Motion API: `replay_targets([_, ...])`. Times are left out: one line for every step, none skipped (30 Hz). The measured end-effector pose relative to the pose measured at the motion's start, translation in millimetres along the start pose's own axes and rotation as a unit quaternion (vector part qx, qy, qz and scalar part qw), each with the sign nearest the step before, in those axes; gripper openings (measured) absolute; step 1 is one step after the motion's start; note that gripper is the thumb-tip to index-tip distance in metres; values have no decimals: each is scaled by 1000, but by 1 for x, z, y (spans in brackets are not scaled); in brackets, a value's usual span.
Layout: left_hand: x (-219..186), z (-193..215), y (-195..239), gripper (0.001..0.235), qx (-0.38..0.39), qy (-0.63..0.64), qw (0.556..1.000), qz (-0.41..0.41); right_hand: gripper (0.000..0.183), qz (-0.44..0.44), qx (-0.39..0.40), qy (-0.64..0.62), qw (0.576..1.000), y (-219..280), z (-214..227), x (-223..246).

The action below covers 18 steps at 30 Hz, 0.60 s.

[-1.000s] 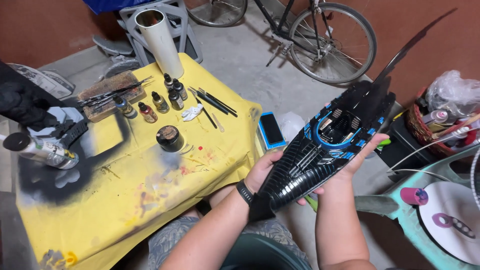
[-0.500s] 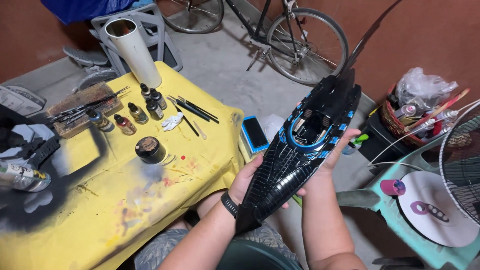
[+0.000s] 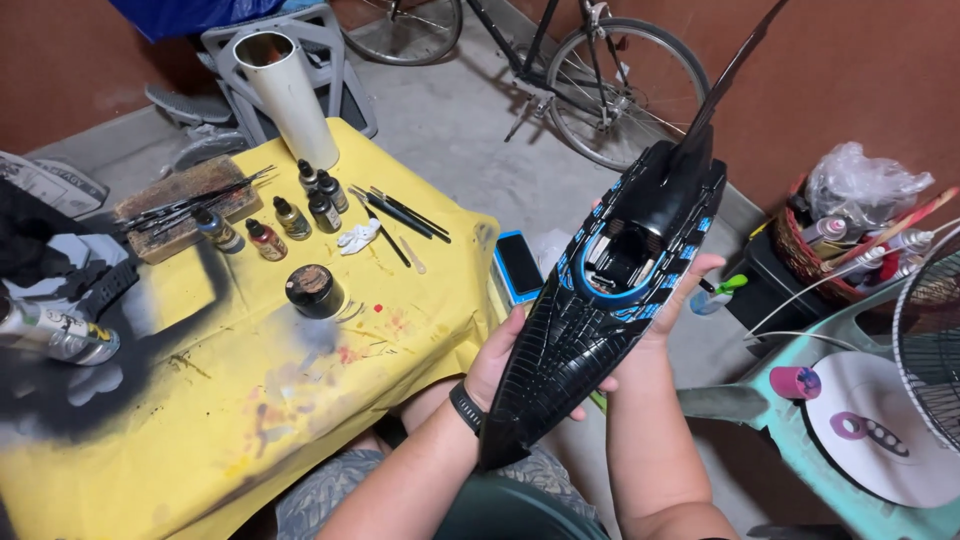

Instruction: Painting intricate blue details onto a black model using a fine-tipped paintbrush at a workstation.

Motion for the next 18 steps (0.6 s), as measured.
replay_targets([3,1,-1,84,-12,0,1000,-12,83,-17,31,-27,999,-3,4,2])
replay_targets([3,-4,-2,84,-11,-2,1000,-11,83,-17,33,-27,999,-2,10,3])
replay_targets([4,-8,-3,85,-19,-11,1000,-7,86,-31,66,-53,996,-2,14,3])
replay_targets([5,-12,-3,86,-27,-20,999,-4,90,-47,98,-80,991,-1,18,3])
replay_targets([8,-12,-3,86,-26,-21,999,-4,90,-47,99,-80,991,-2,24,4])
replay_targets([10,-12,-2,84,-42,-35,999,-6,94,-62,131,-106,984,-3,29,4])
replay_targets([12,-11,-2,83,-57,-49,997,-7,99,-78,162,-132,975,-4,33,3])
replay_targets([15,-27,-5,83,-56,-50,997,-8,99,-78,163,-132,975,-8,39,3])
replay_targets([18,-41,-6,73,-107,-63,992,-8,104,-94,194,-158,964,-11,43,2])
replay_targets([21,-54,-7,63,-156,-77,985,-9,110,-110,224,-184,951,-14,46,1])
replay_targets([19,-42,-4,63,-155,-78,985,-11,110,-112,226,-184,950,-17,52,2])
replay_targets([18,-31,-2,68,-120,-92,988,22,115,-129,256,-210,935,-19,56,4])
replay_targets([17,-21,1,74,-86,-107,989,56,121,-145,285,-235,918,-21,61,5])
replay_targets([21,-26,-2,74,-84,-109,989,53,121,-149,287,-235,917,-25,66,5])
replay_targets([22,-31,-5,71,-89,-108,990,21,127,-166,317,-260,897,-28,70,5])
replay_targets([25,-36,-7,80,-94,-106,990,-12,133,-184,345,-284,875,-30,74,5])
replay_targets([28,-32,-6,80,-91,-108,990,-16,133,-188,346,-285,874,-29,69,4])
replay_targets([30,-26,-3,76,-135,-160,978,-23,131,-205,341,-315,862,-27,64,3])
Point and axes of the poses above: each hand's wrist, its own y-axis away from the middle knuckle, its own z-axis out of the back of the hand, x = y × z, the point moved 3 cm from there along -y, towards the middle knuckle, and after that the axes turned 13 degrees about x, right-handed, at the moved point
